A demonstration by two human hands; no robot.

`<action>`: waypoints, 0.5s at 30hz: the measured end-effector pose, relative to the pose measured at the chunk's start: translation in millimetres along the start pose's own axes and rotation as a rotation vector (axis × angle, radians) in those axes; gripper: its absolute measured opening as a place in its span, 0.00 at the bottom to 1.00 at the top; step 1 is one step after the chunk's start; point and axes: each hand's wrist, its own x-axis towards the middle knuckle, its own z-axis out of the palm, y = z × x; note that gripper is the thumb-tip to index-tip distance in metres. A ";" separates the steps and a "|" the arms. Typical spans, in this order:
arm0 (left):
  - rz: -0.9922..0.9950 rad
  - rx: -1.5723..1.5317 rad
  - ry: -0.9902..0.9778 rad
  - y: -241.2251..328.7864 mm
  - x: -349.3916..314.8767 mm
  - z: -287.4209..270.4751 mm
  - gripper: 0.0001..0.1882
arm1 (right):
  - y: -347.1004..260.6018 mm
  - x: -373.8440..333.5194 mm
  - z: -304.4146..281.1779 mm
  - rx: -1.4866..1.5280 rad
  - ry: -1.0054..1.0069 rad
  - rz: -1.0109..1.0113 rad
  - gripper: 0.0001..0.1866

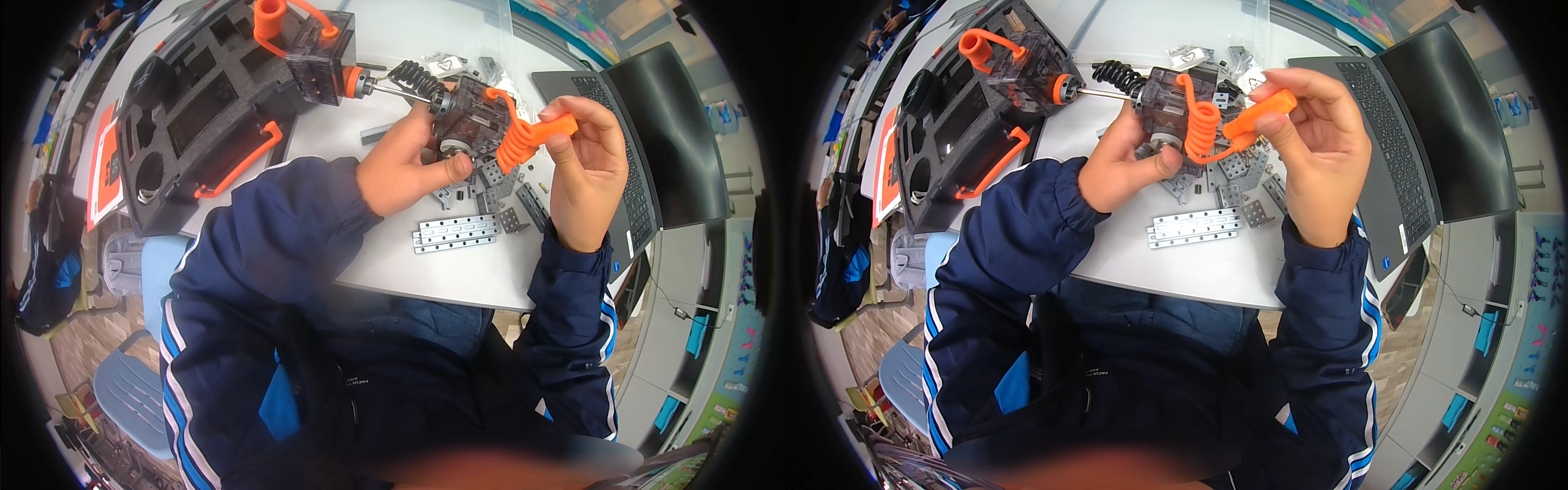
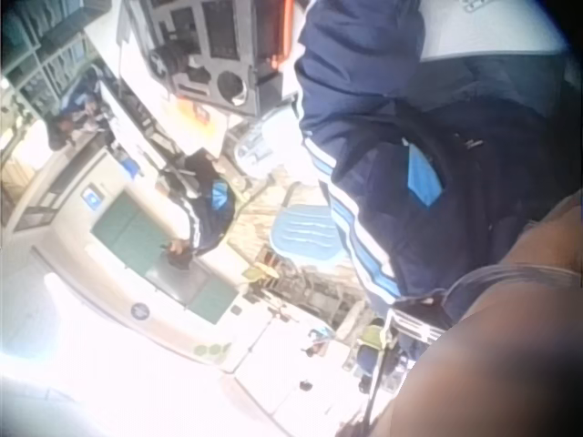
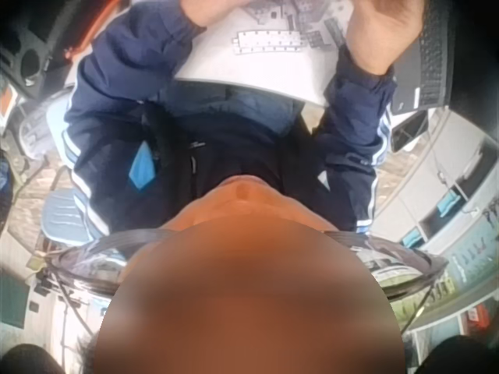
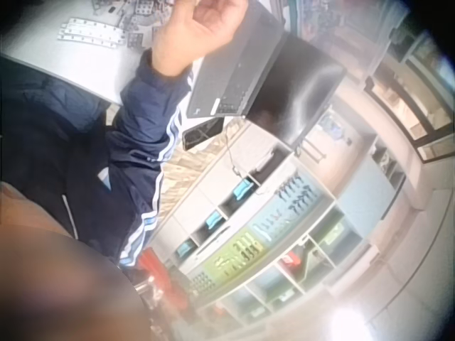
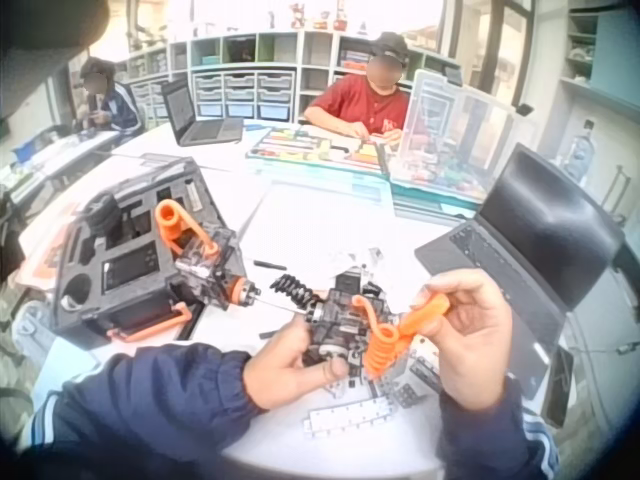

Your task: The person assembles a mechanical device using metal brackets, screws, and a motor with an orange coiled cable. They use an orange screwdriver to fasten components together, repeatedly aligning and tightening parts while holding the motor assembly.

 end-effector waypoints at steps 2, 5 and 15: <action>-0.038 0.033 0.009 0.4 -0.7 -0.9 0.39 | -0.1 1.0 -0.5 0.137 -0.029 0.038 0.15; -0.030 0.061 0.012 0.5 -0.9 -0.7 0.39 | 2.7 4.0 1.3 0.263 -0.026 0.028 0.16; 0.036 0.071 0.011 -0.1 0.0 0.8 0.37 | 5.7 8.3 4.3 0.269 -0.022 0.118 0.19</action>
